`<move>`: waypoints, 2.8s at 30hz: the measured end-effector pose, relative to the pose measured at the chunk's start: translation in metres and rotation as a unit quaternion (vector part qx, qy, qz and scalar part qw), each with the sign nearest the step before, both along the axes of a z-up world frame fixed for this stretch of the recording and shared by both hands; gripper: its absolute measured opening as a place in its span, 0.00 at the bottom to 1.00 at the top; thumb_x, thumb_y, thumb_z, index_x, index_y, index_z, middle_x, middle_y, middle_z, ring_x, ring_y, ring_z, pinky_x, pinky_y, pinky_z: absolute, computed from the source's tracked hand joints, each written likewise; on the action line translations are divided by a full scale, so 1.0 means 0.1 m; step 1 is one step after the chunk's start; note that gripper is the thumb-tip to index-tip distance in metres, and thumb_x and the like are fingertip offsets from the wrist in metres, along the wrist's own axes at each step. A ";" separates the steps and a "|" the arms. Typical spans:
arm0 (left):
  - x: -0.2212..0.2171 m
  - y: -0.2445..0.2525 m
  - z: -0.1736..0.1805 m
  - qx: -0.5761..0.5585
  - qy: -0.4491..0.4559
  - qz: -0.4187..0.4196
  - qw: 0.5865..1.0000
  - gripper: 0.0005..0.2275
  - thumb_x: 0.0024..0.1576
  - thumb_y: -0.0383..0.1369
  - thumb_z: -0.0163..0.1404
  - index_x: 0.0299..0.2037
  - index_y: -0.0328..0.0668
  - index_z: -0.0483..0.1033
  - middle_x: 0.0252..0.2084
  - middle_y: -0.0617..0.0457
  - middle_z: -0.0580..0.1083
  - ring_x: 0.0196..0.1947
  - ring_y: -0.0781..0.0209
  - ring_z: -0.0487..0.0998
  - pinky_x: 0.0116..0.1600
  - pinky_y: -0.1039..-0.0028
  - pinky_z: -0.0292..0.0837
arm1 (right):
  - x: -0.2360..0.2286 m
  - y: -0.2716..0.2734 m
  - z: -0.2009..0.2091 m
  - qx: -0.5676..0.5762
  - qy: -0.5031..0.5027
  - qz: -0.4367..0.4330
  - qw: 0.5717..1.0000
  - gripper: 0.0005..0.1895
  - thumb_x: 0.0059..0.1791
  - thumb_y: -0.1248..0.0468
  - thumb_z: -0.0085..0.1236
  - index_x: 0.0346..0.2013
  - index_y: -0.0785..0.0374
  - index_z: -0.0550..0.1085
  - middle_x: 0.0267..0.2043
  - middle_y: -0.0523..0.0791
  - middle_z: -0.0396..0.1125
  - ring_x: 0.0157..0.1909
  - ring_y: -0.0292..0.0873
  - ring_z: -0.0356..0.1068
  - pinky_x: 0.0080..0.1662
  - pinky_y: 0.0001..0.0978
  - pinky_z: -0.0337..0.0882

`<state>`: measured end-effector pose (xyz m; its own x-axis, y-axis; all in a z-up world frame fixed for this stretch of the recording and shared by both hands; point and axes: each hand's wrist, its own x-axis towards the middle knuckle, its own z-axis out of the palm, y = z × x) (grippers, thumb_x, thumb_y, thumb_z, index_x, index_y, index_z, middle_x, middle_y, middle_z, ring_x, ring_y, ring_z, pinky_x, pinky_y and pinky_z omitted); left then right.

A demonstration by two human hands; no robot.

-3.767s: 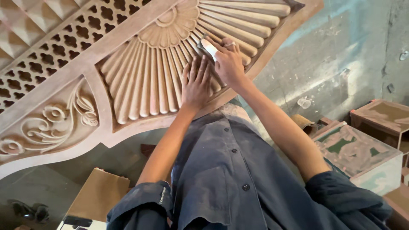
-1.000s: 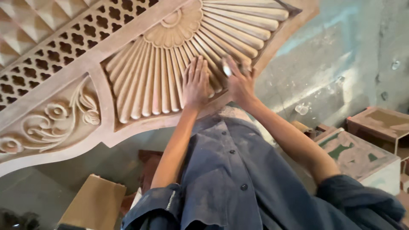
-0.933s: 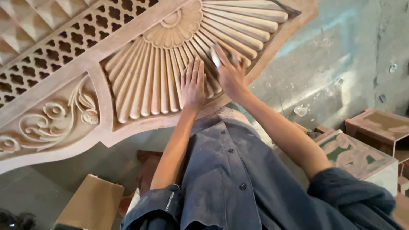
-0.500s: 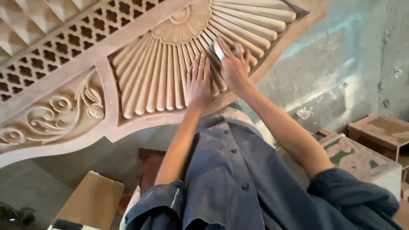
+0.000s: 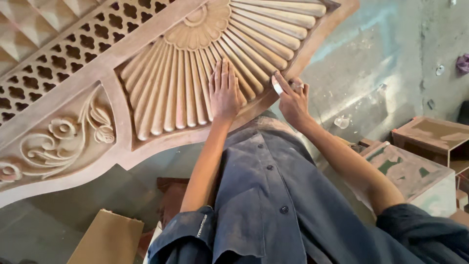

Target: The person sands a carved wooden panel with a sanding block, focusing on the fan-shaped relief and surrounding lattice. They repeatedly rub the surface with the block, occasionally pausing to adjust grip or position.

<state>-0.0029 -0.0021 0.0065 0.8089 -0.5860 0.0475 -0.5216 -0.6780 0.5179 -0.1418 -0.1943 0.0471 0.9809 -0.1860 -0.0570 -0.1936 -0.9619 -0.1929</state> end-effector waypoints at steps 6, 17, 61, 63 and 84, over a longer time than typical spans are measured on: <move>0.04 0.02 -0.03 -0.015 0.000 -0.004 1.000 0.22 0.70 0.34 0.39 0.72 0.33 0.59 0.76 0.45 0.57 0.78 0.48 0.54 0.77 0.57 0.50 | 0.87 0.22 -0.23 -0.024 -0.076 0.037 0.996 0.31 0.47 0.70 0.53 0.67 0.59 0.72 0.78 0.37 0.55 0.69 0.58 0.56 0.63 0.55 0.56; 0.06 0.00 -0.05 0.004 -0.029 -0.016 0.999 0.21 0.69 0.35 0.40 0.70 0.33 0.62 0.76 0.44 0.58 0.77 0.46 0.54 0.76 0.54 0.51 | -0.02 -0.03 0.23 -0.085 0.000 -0.030 0.996 0.25 0.42 0.71 0.55 0.54 0.61 0.79 0.67 0.38 0.66 0.60 0.50 0.62 0.54 0.50 0.59; -0.06 0.02 -0.10 0.027 -0.069 -0.019 0.997 0.20 0.68 0.35 0.43 0.68 0.31 0.64 0.74 0.40 0.59 0.75 0.41 0.56 0.74 0.51 0.53 | 0.13 0.68 0.08 0.126 -0.039 -0.205 0.970 0.29 0.41 0.72 0.55 0.58 0.63 0.76 0.54 0.54 0.72 0.50 0.62 0.68 0.51 0.50 0.68; 0.05 -0.01 -0.08 0.006 -0.080 -0.015 0.997 0.21 0.69 0.34 0.42 0.70 0.30 0.63 0.75 0.41 0.59 0.76 0.42 0.56 0.75 0.52 0.53 | 0.13 0.66 0.10 0.237 -0.027 -0.172 0.956 0.28 0.41 0.74 0.52 0.56 0.58 0.79 0.51 0.55 0.73 0.52 0.62 0.68 0.52 0.48 0.69; 0.02 0.02 -0.15 -0.021 -0.035 -0.009 0.999 0.20 0.69 0.34 0.40 0.70 0.34 0.64 0.74 0.40 0.61 0.76 0.44 0.56 0.74 0.53 0.52 | 0.44 0.00 -0.11 0.058 -0.103 -0.285 0.951 0.19 0.45 0.71 0.55 0.50 0.60 0.79 0.36 0.56 0.71 0.43 0.61 0.67 0.48 0.54 0.67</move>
<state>-0.0011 -0.0002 -0.0089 0.7922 -0.5969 0.1273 -0.5691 -0.6471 0.5073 -0.0976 -0.1947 0.0358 0.7151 -0.6952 0.0733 -0.6242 -0.6822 -0.3808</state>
